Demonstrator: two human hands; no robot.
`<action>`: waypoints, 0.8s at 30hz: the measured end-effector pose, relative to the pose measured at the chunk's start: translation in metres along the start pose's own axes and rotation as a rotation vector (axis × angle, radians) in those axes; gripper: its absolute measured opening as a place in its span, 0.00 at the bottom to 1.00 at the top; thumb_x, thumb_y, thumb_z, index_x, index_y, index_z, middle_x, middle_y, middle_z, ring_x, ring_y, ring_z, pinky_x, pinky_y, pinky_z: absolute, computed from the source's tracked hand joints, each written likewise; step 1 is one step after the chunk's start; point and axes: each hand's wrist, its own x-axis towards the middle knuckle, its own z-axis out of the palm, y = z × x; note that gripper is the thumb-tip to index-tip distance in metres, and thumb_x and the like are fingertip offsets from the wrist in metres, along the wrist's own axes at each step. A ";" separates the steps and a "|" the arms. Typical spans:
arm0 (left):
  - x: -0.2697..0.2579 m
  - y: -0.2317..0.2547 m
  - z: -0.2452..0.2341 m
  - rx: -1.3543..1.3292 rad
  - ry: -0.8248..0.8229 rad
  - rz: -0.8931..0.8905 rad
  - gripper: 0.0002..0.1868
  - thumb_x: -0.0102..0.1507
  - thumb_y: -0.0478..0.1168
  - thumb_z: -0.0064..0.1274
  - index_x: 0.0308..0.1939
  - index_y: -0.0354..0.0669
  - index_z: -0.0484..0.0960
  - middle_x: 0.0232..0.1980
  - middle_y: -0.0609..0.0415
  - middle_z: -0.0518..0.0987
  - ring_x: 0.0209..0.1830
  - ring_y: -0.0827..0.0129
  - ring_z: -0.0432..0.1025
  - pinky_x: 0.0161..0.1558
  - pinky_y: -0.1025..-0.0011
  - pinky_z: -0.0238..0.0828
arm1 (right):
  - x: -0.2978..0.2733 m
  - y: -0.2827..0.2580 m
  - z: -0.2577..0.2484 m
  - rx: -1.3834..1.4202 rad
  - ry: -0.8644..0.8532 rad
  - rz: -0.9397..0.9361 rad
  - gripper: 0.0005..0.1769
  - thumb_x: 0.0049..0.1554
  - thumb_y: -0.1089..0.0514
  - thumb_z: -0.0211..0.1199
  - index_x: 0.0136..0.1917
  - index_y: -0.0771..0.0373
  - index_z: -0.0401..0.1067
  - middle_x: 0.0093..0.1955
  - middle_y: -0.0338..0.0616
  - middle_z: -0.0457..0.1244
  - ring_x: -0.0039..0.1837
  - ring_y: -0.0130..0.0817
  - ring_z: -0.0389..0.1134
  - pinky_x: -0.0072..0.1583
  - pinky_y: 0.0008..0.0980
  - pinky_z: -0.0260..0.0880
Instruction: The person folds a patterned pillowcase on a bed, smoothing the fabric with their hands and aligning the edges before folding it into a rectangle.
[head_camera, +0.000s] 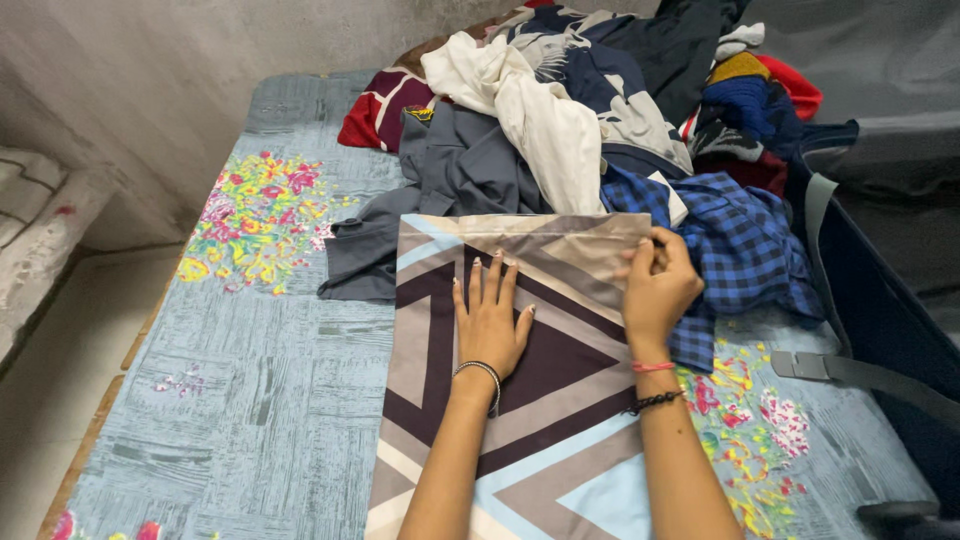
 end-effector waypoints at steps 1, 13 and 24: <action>0.000 0.000 0.000 0.004 0.001 -0.002 0.36 0.64 0.52 0.52 0.75 0.47 0.63 0.81 0.52 0.54 0.81 0.50 0.44 0.75 0.41 0.34 | -0.005 -0.001 0.003 0.017 0.001 -0.075 0.09 0.64 0.64 0.60 0.56 0.69 0.74 0.43 0.47 0.73 0.46 0.35 0.77 0.48 0.29 0.73; 0.004 -0.004 0.002 0.007 -0.049 -0.028 0.37 0.64 0.55 0.51 0.75 0.50 0.63 0.81 0.51 0.53 0.82 0.48 0.42 0.75 0.38 0.30 | -0.038 -0.016 0.025 -0.553 -0.303 -0.568 0.26 0.62 0.58 0.60 0.73 0.61 0.66 0.76 0.52 0.59 0.77 0.46 0.58 0.75 0.48 0.55; 0.015 -0.073 -0.017 0.093 0.008 -0.290 0.37 0.66 0.58 0.47 0.77 0.59 0.58 0.83 0.59 0.50 0.83 0.56 0.38 0.73 0.32 0.24 | -0.026 0.012 0.014 -0.798 -0.444 -0.494 0.38 0.63 0.42 0.54 0.81 0.59 0.55 0.86 0.43 0.46 0.86 0.43 0.41 0.79 0.59 0.34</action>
